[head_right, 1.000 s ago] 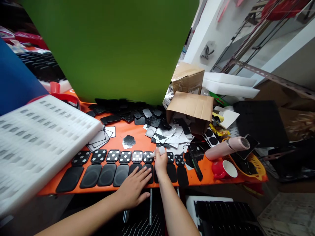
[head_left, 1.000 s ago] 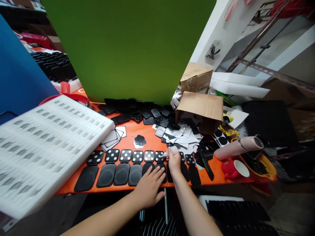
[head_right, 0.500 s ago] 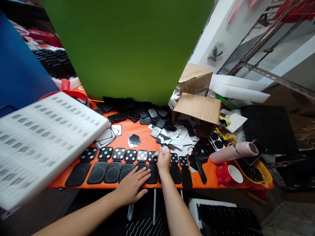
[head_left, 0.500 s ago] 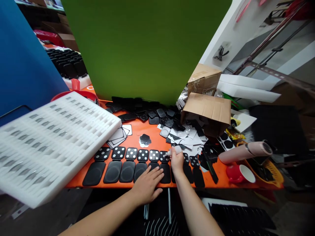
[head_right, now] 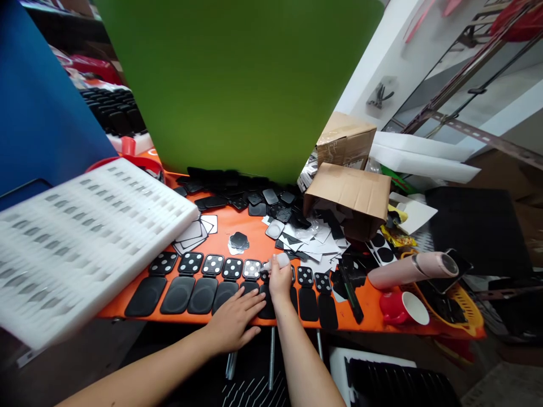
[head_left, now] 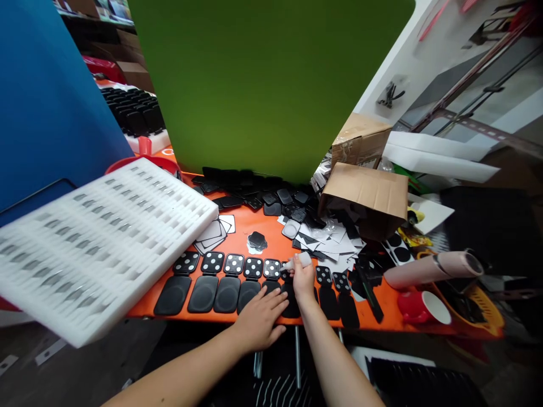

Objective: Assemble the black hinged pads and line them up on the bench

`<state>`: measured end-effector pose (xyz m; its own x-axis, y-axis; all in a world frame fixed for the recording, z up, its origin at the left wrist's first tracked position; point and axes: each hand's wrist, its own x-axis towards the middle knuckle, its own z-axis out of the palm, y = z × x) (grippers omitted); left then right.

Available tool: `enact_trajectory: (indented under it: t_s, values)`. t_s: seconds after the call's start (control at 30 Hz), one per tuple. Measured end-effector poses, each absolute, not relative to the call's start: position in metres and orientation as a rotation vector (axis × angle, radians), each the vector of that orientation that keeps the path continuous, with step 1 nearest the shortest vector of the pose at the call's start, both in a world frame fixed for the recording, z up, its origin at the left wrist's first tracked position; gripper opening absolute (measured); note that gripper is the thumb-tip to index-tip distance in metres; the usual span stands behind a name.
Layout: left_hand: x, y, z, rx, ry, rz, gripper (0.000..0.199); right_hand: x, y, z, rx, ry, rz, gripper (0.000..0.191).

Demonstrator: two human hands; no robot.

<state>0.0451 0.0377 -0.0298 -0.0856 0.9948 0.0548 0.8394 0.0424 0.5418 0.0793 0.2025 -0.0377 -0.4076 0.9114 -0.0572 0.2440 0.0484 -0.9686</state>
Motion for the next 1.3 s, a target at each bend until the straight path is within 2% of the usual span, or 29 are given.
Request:
enact_trajectory:
  t_s: [0.37,0.57,0.87,1.0,1.13,1.3]
  values:
    - [0.045,0.038,-0.028,1.836,1.979,0.680,0.058,0.071,0.189,-0.035,-1.112,-1.877,1.298,0.037]
    - [0.045,0.040,-0.025,1.797,1.977,0.679,0.059,0.062,0.188,-0.032,-1.138,-1.813,1.372,0.040]
    - [0.043,0.039,-0.021,1.781,1.943,0.703,0.063,0.049,0.185,-0.028,-1.132,-1.804,1.292,0.043]
    - [0.035,0.033,-0.015,1.784,1.946,0.742,0.057,0.048,0.180,-0.026,-1.124,-1.765,1.379,0.044]
    - [0.021,0.011,-0.010,1.731,2.060,0.772,0.040,0.042,0.162,-0.027,-1.059,-1.786,1.529,0.041]
    - [0.009,-0.016,-0.013,1.663,2.180,0.726,0.036,0.035,0.146,-0.030,-1.060,-1.888,1.460,0.038]
